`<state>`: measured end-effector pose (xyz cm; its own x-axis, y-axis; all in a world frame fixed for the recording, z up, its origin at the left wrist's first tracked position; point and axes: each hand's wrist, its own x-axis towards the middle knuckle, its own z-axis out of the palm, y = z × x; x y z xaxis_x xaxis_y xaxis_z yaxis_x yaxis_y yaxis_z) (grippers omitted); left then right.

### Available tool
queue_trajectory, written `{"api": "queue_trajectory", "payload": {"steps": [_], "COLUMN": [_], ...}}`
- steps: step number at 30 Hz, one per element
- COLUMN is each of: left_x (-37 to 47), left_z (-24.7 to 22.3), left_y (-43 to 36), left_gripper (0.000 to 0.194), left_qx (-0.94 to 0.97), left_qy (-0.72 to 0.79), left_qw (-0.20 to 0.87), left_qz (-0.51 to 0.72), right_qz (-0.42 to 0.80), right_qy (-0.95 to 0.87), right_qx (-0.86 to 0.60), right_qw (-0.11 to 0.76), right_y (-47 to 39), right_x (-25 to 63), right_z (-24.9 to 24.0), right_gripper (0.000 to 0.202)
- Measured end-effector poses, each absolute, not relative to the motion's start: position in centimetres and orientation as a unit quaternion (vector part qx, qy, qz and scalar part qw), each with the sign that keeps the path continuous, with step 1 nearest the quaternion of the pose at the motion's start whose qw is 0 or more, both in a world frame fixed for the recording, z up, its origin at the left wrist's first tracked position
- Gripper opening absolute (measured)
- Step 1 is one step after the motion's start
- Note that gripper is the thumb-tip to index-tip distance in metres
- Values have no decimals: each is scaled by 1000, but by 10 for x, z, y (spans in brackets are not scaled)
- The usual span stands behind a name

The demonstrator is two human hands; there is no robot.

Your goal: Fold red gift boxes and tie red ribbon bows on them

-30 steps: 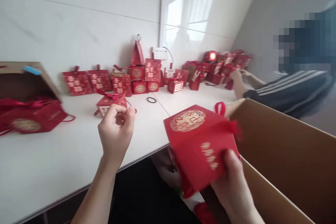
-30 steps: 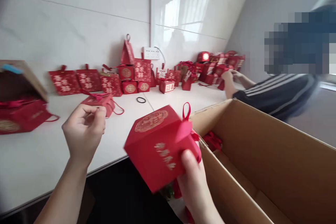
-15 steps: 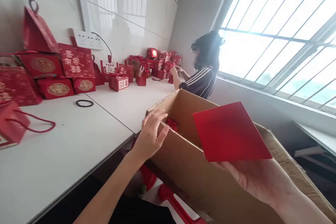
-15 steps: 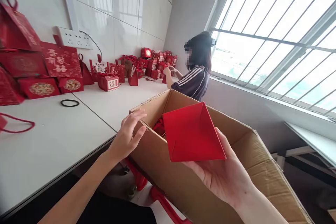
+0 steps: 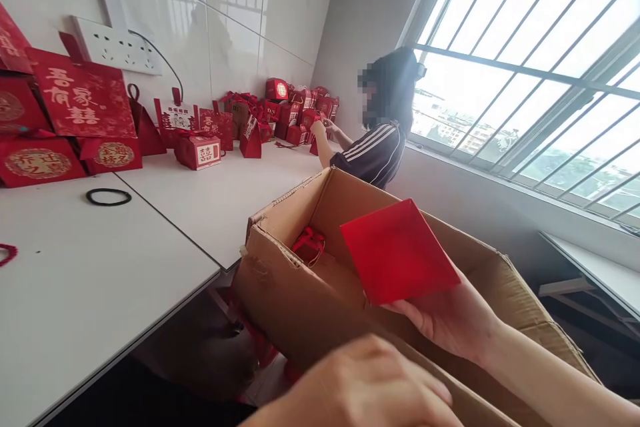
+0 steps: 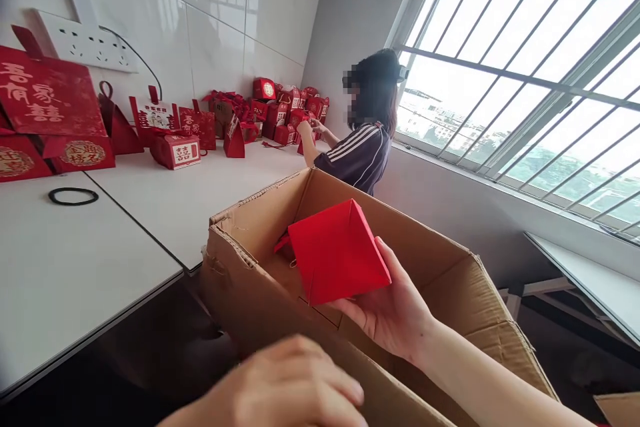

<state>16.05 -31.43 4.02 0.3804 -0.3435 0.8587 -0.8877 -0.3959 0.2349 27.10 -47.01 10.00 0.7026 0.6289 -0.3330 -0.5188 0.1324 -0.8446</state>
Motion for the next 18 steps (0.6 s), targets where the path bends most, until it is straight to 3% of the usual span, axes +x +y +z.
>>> {"api": "queue_trajectory", "payload": {"steps": [2,6,10,13,16,18], "left_x": [171,193,205,209,214,217], "left_z": [46,39,8,-5,-4,-3], "left_y": [-298,-273,-267,-271,-274,-275], "left_gripper": [17,20,20,21,24,26], "left_qx": [753,827,830,805,786,775], "left_qy": [-328,-171,-138,-133,-128,-124], "left_qw": [368,255,245,260,258,257], "left_qz": [436,470,481,516,547,564], "right_qz": [377,388,361,273,148,70], "right_qy": [-51,-43,-51,-44,-150,-208], "right_qx": [-550,-570,-604,-655,-754,-840], "right_qw": [743,723,709,703,622,496], "right_y": [-469,-464,-461,-467,-478,-482], "right_x": [285,309,329,354,390,412], "right_z": [93,81,70,43,-10,-54], "right_gripper": [43,48,50,47,60,74]}}
